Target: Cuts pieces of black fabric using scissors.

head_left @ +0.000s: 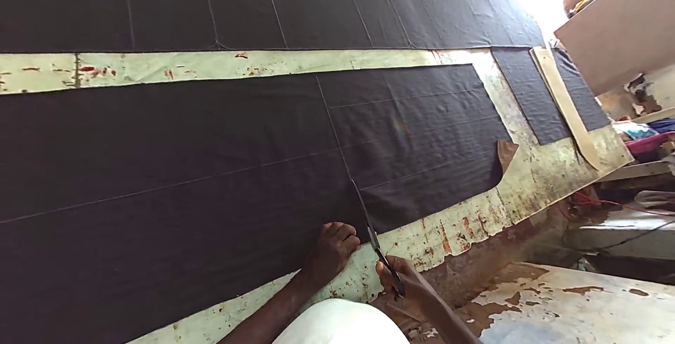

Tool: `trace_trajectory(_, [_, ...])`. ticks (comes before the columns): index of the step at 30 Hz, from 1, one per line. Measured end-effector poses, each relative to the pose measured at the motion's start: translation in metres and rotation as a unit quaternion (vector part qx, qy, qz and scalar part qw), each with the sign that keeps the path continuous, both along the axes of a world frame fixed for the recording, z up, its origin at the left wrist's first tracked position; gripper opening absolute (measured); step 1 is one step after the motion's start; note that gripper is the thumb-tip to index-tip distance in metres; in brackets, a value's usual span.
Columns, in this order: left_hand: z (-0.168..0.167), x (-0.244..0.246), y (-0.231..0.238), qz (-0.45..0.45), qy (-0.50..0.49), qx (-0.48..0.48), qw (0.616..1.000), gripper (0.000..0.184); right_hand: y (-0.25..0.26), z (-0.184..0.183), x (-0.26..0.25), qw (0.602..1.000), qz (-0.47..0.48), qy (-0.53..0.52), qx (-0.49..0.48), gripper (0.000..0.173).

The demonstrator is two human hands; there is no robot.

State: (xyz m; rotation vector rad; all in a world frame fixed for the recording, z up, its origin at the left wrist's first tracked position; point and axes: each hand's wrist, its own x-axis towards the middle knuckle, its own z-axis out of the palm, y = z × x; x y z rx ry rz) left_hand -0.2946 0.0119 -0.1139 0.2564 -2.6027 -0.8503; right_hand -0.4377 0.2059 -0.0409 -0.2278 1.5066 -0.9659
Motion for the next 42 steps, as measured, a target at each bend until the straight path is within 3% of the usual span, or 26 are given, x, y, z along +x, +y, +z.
trace_trajectory(9, [-0.002, 0.001, -0.001, -0.008, -0.012, 0.003, 1.0, 0.024, -0.039, -0.004, -0.014, 1.0, -0.012, 0.0, 0.014, 0.05])
trace_trajectory(19, [0.001, -0.001, -0.001, -0.004, -0.032, 0.004, 0.999, 0.025, -0.085, 0.009, -0.032, 0.999, 0.023, 0.009, 0.024, 0.055])
trace_trajectory(24, [-0.002, -0.002, -0.001, 0.002, -0.012, -0.017, 1.0, 0.026, -0.086, -0.003, -0.028, 0.999, -0.009, 0.038, 0.018, 0.048])
trace_trajectory(34, [0.002, -0.002, -0.001, -0.021, -0.072, 0.018, 0.997, 0.029, -0.132, 0.009, -0.051, 0.999, 0.024, 0.027, 0.03, 0.045])
trace_trajectory(38, [-0.002, -0.002, 0.0, -0.011, -0.043, 0.009, 0.999, 0.026, -0.13, -0.002, -0.049, 0.999, 0.002, 0.048, 0.022, 0.043])
trace_trajectory(42, [0.0, -0.002, -0.001, -0.02, -0.058, 0.014, 0.998, 0.027, -0.14, 0.009, -0.055, 0.998, 0.02, 0.048, 0.04, 0.043])
